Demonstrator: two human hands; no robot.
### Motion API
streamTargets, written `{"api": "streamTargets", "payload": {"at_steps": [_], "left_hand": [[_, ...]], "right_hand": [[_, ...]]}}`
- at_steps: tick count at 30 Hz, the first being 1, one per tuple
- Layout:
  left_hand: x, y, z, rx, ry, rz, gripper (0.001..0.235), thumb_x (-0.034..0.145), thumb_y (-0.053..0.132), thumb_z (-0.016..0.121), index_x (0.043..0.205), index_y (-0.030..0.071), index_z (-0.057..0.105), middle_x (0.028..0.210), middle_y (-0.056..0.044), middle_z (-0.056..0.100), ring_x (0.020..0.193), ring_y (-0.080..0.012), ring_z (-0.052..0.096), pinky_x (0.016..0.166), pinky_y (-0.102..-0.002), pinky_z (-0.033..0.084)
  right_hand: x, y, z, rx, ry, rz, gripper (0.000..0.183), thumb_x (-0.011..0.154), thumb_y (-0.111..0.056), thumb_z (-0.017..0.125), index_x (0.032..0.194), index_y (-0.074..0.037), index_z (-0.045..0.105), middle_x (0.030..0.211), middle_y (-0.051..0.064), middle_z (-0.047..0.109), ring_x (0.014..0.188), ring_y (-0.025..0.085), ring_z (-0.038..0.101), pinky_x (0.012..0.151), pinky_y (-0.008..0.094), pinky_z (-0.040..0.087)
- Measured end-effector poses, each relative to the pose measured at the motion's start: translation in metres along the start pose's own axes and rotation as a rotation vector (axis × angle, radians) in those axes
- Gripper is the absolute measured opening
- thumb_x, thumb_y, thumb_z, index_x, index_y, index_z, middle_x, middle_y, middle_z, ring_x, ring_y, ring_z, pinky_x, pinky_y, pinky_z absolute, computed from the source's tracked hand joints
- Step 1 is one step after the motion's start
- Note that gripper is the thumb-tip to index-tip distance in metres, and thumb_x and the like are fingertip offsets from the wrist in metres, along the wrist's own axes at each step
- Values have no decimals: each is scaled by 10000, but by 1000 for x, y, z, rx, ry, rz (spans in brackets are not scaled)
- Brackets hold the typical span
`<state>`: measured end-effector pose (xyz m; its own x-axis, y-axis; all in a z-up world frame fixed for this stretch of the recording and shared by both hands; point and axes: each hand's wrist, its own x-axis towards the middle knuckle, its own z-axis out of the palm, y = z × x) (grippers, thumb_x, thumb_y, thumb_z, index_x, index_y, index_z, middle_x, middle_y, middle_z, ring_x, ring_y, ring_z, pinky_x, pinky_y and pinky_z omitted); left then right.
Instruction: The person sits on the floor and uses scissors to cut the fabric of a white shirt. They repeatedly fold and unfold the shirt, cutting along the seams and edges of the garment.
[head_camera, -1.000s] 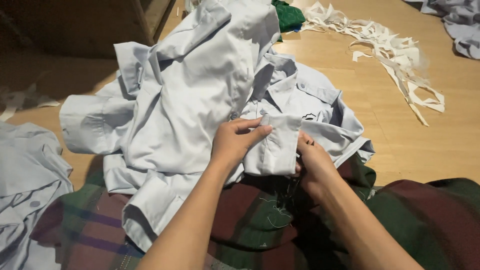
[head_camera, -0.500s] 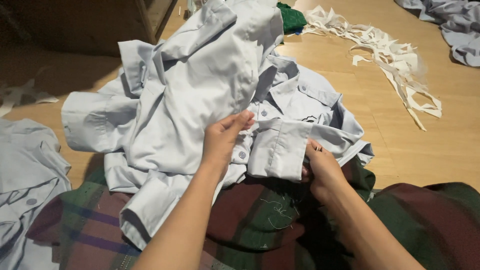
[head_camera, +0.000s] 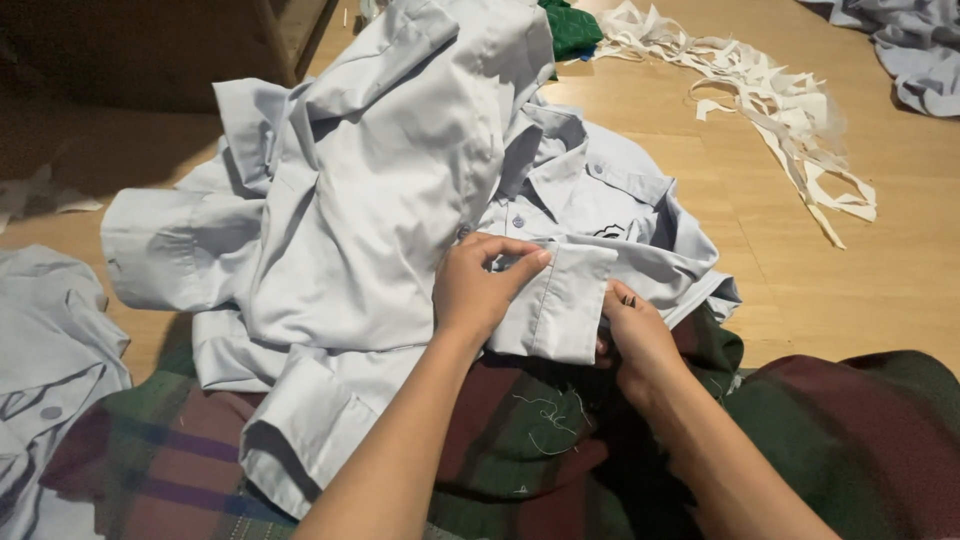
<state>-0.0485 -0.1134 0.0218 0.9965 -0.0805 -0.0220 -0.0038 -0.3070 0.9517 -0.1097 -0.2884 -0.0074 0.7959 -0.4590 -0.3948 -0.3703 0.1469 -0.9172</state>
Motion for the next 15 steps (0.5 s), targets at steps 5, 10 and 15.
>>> {"api": "streamTargets", "payload": {"at_steps": [5, 10, 15], "left_hand": [[15, -14, 12, 114, -29, -34, 245, 812, 542, 744, 976, 374, 810, 1066, 143, 713, 1162, -185, 639, 1076, -367, 460], [26, -28, 10, 60, -26, -14, 329, 919, 533, 646, 1081, 283, 788, 1118, 35, 726, 1204, -277, 639, 1062, -471, 487], [18, -21, -7, -689, -37, -91, 268, 1025, 313, 569, 1143, 97, 674, 1061, 17, 623, 1099, -116, 581, 1082, -305, 429]], "right_hand": [[-10, -4, 4, -1, 23, 27, 276, 1072, -256, 497, 1173, -175, 741, 709, 49, 494, 467, 191, 459, 414, 278, 347], [17, 17, -11, -16, 87, 15, 310, 1049, -267, 469, 1240, -197, 703, 711, 12, 458, 468, 169, 424, 413, 254, 320], [27, 23, -23, 27, 163, 32, 269, 1012, -250, 568, 1210, -140, 714, 797, 133, 539, 487, 248, 464, 426, 339, 360]]}}
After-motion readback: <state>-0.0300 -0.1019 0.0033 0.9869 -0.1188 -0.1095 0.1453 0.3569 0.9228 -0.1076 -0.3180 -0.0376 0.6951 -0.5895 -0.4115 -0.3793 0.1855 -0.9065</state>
